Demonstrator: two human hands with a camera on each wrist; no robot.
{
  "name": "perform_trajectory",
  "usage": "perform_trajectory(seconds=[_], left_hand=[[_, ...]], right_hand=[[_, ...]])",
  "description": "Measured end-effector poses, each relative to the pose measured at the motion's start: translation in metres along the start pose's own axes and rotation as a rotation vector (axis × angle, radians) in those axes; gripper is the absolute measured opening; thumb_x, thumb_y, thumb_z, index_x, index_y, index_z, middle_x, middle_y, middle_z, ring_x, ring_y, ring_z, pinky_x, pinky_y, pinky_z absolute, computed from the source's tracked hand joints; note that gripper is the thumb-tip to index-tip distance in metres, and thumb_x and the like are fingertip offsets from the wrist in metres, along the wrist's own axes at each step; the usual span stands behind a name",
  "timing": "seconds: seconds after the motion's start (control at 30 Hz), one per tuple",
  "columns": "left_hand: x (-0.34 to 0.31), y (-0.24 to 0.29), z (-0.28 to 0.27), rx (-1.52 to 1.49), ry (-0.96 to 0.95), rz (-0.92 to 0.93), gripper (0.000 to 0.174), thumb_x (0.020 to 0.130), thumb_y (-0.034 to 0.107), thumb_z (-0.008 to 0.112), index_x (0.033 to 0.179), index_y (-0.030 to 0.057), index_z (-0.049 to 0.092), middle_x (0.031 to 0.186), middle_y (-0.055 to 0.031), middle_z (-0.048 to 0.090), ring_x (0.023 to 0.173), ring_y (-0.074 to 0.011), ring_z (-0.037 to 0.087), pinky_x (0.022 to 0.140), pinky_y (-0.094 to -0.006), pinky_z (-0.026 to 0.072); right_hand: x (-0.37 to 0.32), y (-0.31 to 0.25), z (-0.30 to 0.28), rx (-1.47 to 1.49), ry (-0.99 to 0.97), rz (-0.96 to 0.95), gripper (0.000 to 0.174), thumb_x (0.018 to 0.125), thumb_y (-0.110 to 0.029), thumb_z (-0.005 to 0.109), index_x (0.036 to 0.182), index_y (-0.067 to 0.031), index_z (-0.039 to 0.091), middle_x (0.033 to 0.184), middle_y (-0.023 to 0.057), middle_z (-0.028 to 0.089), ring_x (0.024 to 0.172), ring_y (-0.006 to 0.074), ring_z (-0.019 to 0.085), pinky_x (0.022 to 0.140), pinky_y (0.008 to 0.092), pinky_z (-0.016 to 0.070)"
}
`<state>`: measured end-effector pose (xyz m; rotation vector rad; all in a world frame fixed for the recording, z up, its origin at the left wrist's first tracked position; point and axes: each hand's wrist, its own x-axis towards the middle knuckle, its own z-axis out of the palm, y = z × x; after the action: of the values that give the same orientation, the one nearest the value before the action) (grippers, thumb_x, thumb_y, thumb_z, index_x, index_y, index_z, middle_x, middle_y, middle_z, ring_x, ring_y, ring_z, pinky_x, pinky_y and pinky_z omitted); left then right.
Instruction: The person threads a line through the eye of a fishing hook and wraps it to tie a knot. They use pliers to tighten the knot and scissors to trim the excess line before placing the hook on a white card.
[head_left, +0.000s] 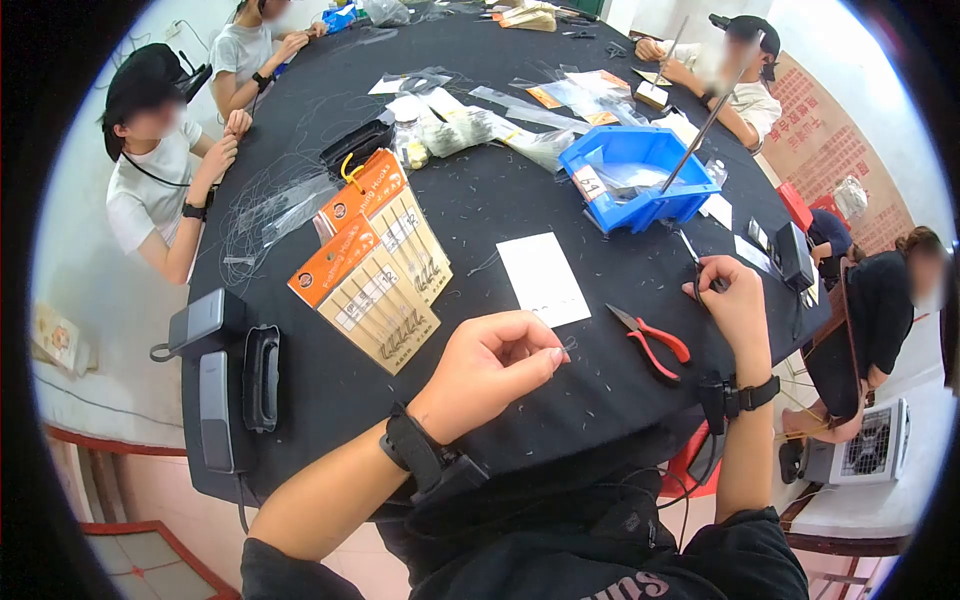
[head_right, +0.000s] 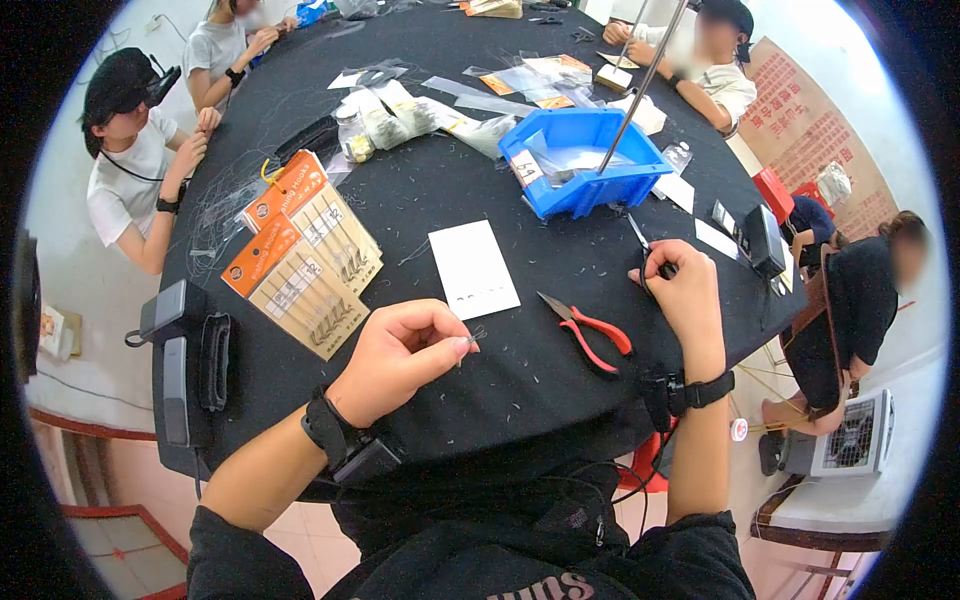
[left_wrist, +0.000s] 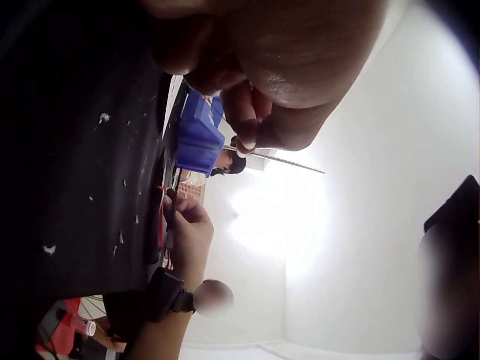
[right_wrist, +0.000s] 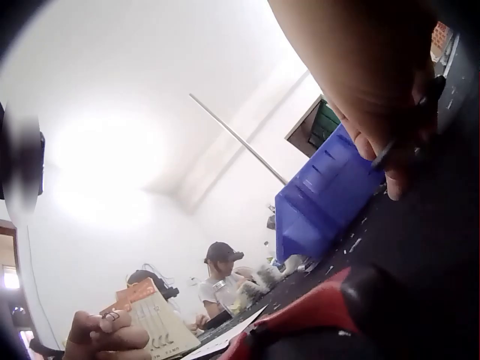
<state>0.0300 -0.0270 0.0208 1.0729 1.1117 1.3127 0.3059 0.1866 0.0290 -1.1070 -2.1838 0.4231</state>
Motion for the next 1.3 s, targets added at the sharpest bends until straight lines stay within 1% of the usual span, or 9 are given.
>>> perform_trajectory(seconds=[0.3,0.33,0.43,0.63,0.73,0.83,0.87,1.0,1.3], left_hand=[[0.0,0.001,-0.001,-0.08,0.015,-0.03,0.007,0.092,0.008,0.068,0.093,0.0004,0.067,0.091,-0.0032,0.069,0.078,-0.0036,0.061,0.069,-0.0189,0.0479],[-0.001,0.001,-0.002,-0.069,0.019,-0.043,0.007,0.092,0.008,0.068,0.093,0.0004,0.067,0.091,-0.0032,0.07,0.078,-0.0035,0.061,0.069,-0.0189,0.0478],[0.0,0.002,-0.001,-0.053,0.022,-0.061,0.007,0.092,0.007,0.068,0.093,0.0003,0.067,0.09,-0.0032,0.069,0.077,-0.0033,0.06,0.068,-0.0188,0.0474],[0.0,0.003,-0.003,-0.073,0.029,-0.062,0.007,0.093,0.007,0.067,0.093,0.0002,0.067,0.09,-0.0029,0.069,0.076,-0.0025,0.059,0.066,-0.0185,0.0464],[-0.001,0.003,-0.002,-0.088,0.033,-0.074,0.007,0.093,0.007,0.067,0.092,0.0001,0.067,0.09,-0.0027,0.069,0.075,-0.0023,0.058,0.065,-0.0181,0.0458],[0.0,0.004,-0.004,-0.077,0.034,-0.101,0.006,0.093,0.006,0.067,0.092,0.0003,0.067,0.09,-0.0025,0.068,0.075,-0.0025,0.058,0.065,-0.0181,0.0456],[-0.001,0.007,-0.003,-0.076,0.038,-0.118,0.006,0.093,0.006,0.067,0.092,0.0004,0.067,0.09,-0.0025,0.068,0.075,-0.0025,0.058,0.066,-0.0182,0.0457],[0.0,0.012,0.001,-0.115,0.061,-0.115,0.004,0.091,0.004,0.065,0.088,0.0017,0.066,0.089,-0.0031,0.067,0.078,-0.0039,0.058,0.069,-0.0199,0.0467],[0.001,0.009,-0.002,-0.082,0.051,-0.061,0.006,0.092,0.006,0.065,0.087,0.0014,0.065,0.087,-0.0033,0.065,0.077,-0.0055,0.059,0.069,-0.0206,0.0473]], right_hand=[[0.0,-0.01,-0.003,-0.011,-0.102,0.027,0.021,0.07,0.01,0.07,0.075,0.0023,0.051,0.1,0.0145,0.064,0.083,0.0247,0.062,0.075,0.0324,0.0492],[-0.002,-0.005,-0.003,0.007,-0.127,0.016,0.011,0.076,0.01,0.064,0.081,0.0012,0.06,0.107,0.0153,0.063,0.092,0.0268,0.062,0.082,0.0334,0.0488],[-0.003,-0.017,-0.002,0.032,-0.143,0.047,0.018,0.082,0.009,0.059,0.092,-0.0019,0.069,0.112,0.0164,0.061,0.102,0.0293,0.061,0.089,0.034,0.0474],[-0.002,-0.011,-0.004,0.097,-0.188,0.089,0.032,0.086,0.006,0.057,0.116,-0.001,0.066,0.111,0.0141,0.061,0.11,0.031,0.06,0.095,0.0331,0.0455],[0.001,-0.02,-0.009,0.025,-0.206,0.138,0.028,0.083,0.006,0.064,0.111,0.0013,0.064,0.108,0.0121,0.064,0.11,0.0268,0.062,0.095,0.031,0.0457],[0.002,0.0,-0.002,0.372,-0.079,0.237,0.025,0.078,0.006,0.071,0.101,0.0017,0.063,0.106,0.0118,0.067,0.108,0.0207,0.064,0.094,0.0295,0.0468],[0.003,-0.002,0.001,0.347,-0.016,0.256,0.02,0.073,0.007,0.076,0.087,0.0023,0.061,0.1,0.0129,0.071,0.106,0.0178,0.066,0.09,0.0291,0.0496],[0.004,-0.028,0.005,0.021,0.119,0.219,0.018,0.072,0.003,0.079,0.073,0.0043,0.061,0.083,0.014,0.073,0.105,0.0234,0.071,0.084,0.0315,0.0529],[0.002,-0.026,-0.003,-0.045,-0.083,0.255,0.013,0.074,-0.002,0.076,0.086,0.0004,0.075,0.101,0.0176,0.074,0.094,0.0245,0.073,0.078,0.0313,0.0558]])
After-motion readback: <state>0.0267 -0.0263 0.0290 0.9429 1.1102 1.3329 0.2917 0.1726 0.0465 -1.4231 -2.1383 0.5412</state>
